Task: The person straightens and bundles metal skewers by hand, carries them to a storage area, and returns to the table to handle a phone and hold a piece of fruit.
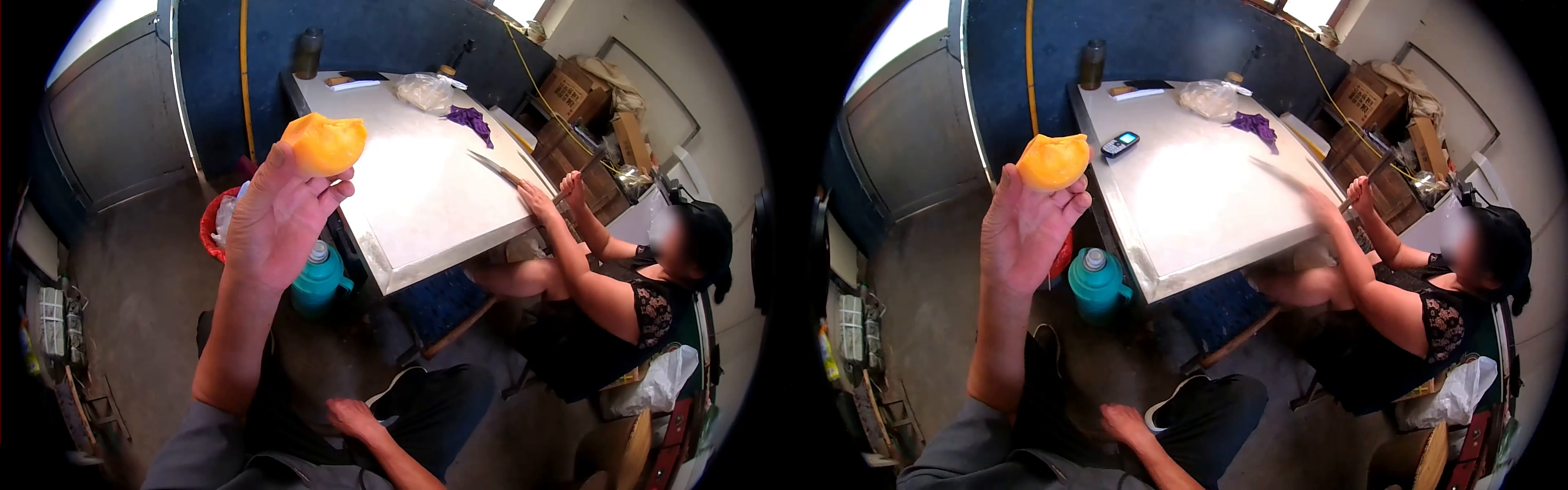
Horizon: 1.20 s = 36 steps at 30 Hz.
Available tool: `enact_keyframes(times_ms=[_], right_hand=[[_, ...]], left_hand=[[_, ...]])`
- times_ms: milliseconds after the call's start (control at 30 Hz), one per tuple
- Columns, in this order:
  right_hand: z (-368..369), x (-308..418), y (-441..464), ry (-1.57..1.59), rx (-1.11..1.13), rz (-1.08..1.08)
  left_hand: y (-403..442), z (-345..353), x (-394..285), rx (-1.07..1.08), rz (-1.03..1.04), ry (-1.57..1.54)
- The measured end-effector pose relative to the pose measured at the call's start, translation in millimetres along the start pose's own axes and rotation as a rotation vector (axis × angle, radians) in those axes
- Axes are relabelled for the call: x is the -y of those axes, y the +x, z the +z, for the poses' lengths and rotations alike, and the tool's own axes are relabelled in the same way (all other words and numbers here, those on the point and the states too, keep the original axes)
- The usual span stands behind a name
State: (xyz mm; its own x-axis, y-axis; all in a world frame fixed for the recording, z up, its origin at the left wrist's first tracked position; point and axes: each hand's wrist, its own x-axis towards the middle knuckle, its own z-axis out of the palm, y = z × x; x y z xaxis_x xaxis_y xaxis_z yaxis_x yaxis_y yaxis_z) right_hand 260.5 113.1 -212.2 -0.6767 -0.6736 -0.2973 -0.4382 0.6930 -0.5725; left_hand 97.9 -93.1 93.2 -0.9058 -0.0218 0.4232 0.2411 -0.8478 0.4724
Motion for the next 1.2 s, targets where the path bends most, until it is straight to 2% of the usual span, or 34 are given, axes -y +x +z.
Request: enact_keyframes(times_ms=[633,833,1200], right_hand=[[-1.1,1.4,0.5,-0.023,0.031,0.012],[5.3,-2.0,3.1,-0.025,0.021,-0.006],[10.5,-5.0,1.3,-0.029,0.027,0.006]], left_hand=[[2.9,-6.2,-6.1,-0.027,-0.024,-0.071],[-0.9,4.5,0.5,-0.048,-0.117,-0.133],[-9.3,14.0,24.9,0.128,-0.374,-0.266]])
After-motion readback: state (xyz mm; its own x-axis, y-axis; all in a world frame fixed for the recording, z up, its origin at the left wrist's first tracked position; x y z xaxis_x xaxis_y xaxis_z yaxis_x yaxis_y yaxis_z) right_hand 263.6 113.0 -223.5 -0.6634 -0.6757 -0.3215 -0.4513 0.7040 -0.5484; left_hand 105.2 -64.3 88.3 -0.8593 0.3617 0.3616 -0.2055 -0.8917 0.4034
